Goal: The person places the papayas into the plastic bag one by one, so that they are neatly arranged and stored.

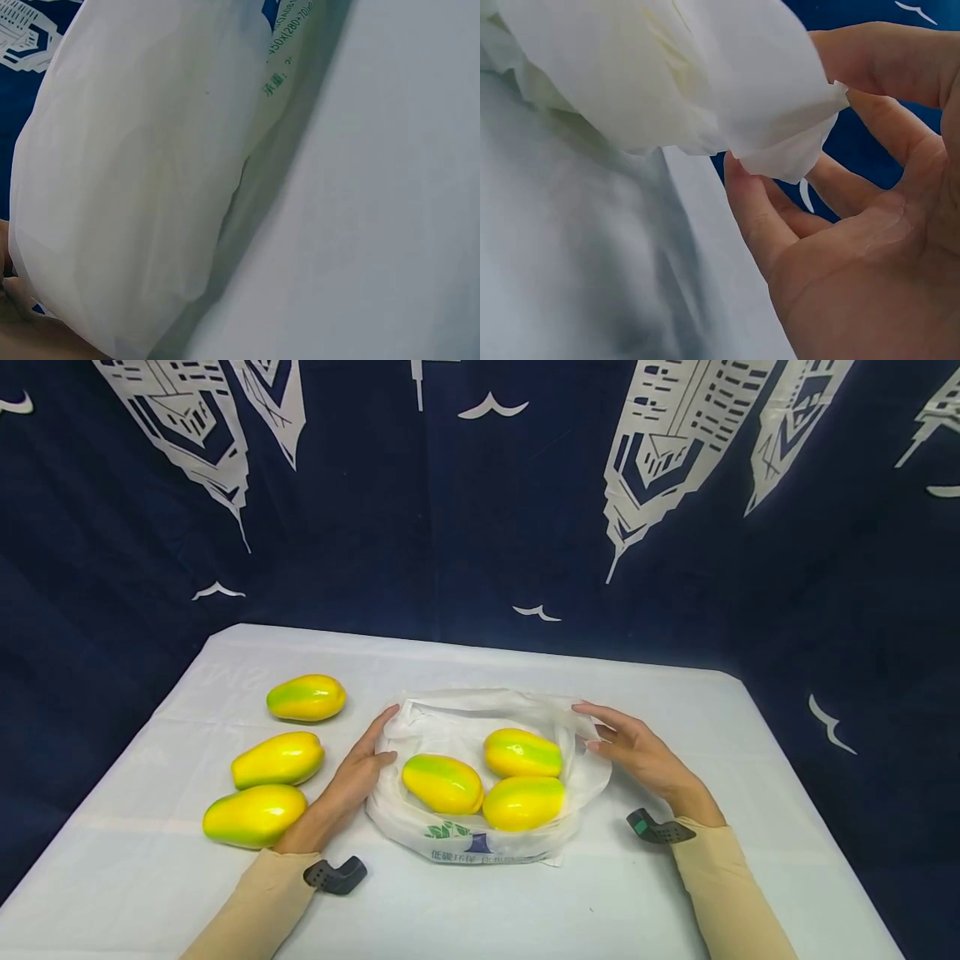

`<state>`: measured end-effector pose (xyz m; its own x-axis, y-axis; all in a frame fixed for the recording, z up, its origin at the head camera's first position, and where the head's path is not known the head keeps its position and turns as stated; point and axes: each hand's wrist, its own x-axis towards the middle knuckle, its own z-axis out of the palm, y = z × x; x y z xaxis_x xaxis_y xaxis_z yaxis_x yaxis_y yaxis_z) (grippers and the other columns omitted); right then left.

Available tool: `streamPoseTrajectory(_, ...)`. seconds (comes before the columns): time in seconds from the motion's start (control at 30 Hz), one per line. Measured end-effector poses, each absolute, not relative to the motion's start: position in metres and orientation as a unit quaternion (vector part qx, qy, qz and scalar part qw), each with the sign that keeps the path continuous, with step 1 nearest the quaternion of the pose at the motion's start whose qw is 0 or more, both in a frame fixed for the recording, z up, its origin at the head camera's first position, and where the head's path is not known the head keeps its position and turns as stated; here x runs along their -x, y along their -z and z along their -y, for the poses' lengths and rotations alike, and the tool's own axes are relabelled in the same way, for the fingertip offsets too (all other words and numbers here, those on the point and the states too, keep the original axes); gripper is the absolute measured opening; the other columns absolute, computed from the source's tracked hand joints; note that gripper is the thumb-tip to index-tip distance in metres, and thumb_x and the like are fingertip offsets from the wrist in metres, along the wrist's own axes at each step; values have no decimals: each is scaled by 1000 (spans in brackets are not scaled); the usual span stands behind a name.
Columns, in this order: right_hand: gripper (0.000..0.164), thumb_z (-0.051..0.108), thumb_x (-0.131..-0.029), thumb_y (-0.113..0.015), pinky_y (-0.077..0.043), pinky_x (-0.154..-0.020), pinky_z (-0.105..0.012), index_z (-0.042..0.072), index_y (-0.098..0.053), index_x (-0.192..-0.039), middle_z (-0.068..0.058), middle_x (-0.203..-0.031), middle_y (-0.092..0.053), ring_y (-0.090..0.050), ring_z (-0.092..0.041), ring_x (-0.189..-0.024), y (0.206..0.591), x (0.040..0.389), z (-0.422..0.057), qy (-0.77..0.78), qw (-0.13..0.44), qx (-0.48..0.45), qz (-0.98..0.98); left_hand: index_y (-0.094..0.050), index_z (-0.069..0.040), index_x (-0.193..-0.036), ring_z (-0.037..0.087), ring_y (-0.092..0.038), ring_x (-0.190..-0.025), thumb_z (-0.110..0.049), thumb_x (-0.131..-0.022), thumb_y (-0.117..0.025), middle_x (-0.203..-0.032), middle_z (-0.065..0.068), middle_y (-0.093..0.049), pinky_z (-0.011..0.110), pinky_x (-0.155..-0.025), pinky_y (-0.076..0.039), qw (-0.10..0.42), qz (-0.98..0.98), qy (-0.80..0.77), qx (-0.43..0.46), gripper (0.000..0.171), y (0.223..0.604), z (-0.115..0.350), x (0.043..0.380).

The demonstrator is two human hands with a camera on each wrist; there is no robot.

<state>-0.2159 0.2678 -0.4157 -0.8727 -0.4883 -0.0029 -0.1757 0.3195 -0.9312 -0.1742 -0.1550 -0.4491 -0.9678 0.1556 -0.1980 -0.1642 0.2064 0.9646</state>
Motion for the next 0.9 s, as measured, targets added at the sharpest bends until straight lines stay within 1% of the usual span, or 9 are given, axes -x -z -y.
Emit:
streamPoseTrajectory(0.1, 55, 11, -97, -63, -45, -106, -22, 11, -47, -149, -9, -163, -30, -47, -17, -138, 417, 217, -267, 551, 149, 206, -795, -17, -38, -160, 18, 3, -157, -8, -101, -37, -170, -8, -3, 50, -127, 3, 129, -765, -631, 4, 69, 449, 155, 174)
streamPoseTrajectory(0.17, 55, 10, -97, -63, -45, -103, -17, 10, -46, -149, -10, -163, -29, -49, -9, -134, 417, 217, -268, 558, 152, 208, -789, -17, -38, -160, 18, 4, -157, -8, -101, -37, -170, -7, -2, 49, -127, 3, 128, -763, -633, 3, 69, 448, 156, 174)
streamPoseTrajectory(0.27, 55, 9, -97, -63, -46, -102, -17, 10, -46, -149, -12, -164, -28, -52, -4, -130, 416, 217, -268, 560, 152, 212, -787, -17, -37, -160, 18, 4, -157, -8, -102, -37, -170, -6, -2, 48, -128, 3, 121, -759, -639, -3, 68, 445, 157, 173)
streamPoseTrajectory(0.43, 55, 10, -97, -62, -46, -102, -17, 11, -46, -150, -12, -164, -27, -53, -5, -130, 416, 218, -269, 555, 153, 211, -790, -17, -34, -161, 24, 3, -157, -10, -103, -38, -170, -5, -2, 47, -128, -1, 101, -762, -639, -17, 66, 436, 160, 171)
streamPoseTrajectory(0.63, 56, 11, -97, -63, -45, -103, -17, 11, -45, -150, -11, -164, -27, -50, -4, -133, 415, 218, -268, 553, 155, 214, -791, -19, -32, -161, 30, -7, -156, -14, -103, -43, -170, -4, -8, 51, -127, -8, 73, -778, -624, -26, 65, 421, 162, 168)
streamPoseTrajectory(0.67, 56, 11, -97, -63, -45, -103, -16, 12, -45, -150, -10, -164, -28, -48, -7, -135, 414, 217, -268, 551, 154, 213, -792, -19, -32, -161, 30, -9, -156, -14, -103, -43, -169, -2, -10, 52, -127, -9, 66, -781, -621, -28, 65, 416, 162, 167)
streamPoseTrajectory(0.77, 56, 12, -97, -64, -44, -103, -15, 13, -46, -150, -8, -164, -29, -43, -20, -143, 413, 217, -267, 547, 150, 211, -796, -22, -26, -161, 31, -16, -154, -11, -103, -45, -167, 5, -20, 52, -127, -13, 35, -785, -617, -39, 63, 400, 165, 164)
streamPoseTrajectory(0.87, 55, 14, -97, -64, -44, -103, -15, 16, -47, -150, -5, -163, -31, -39, -31, -145, 411, 217, -268, 539, 148, 207, -803, -25, -21, -160, 30, -23, -152, -8, -103, -47, -164, 8, -30, 52, -126, -17, 7, -791, -610, -55, 62, 382, 172, 161)
streamPoseTrajectory(0.9, 55, 14, -97, -64, -44, -104, -17, 17, -47, -150, -4, -163, -32, -39, -32, -145, 411, 217, -268, 538, 147, 204, -804, -26, -19, -160, 30, -25, -152, -7, -103, -48, -163, 8, -33, 51, -125, -19, 0, -792, -608, -60, 62, 377, 175, 161)
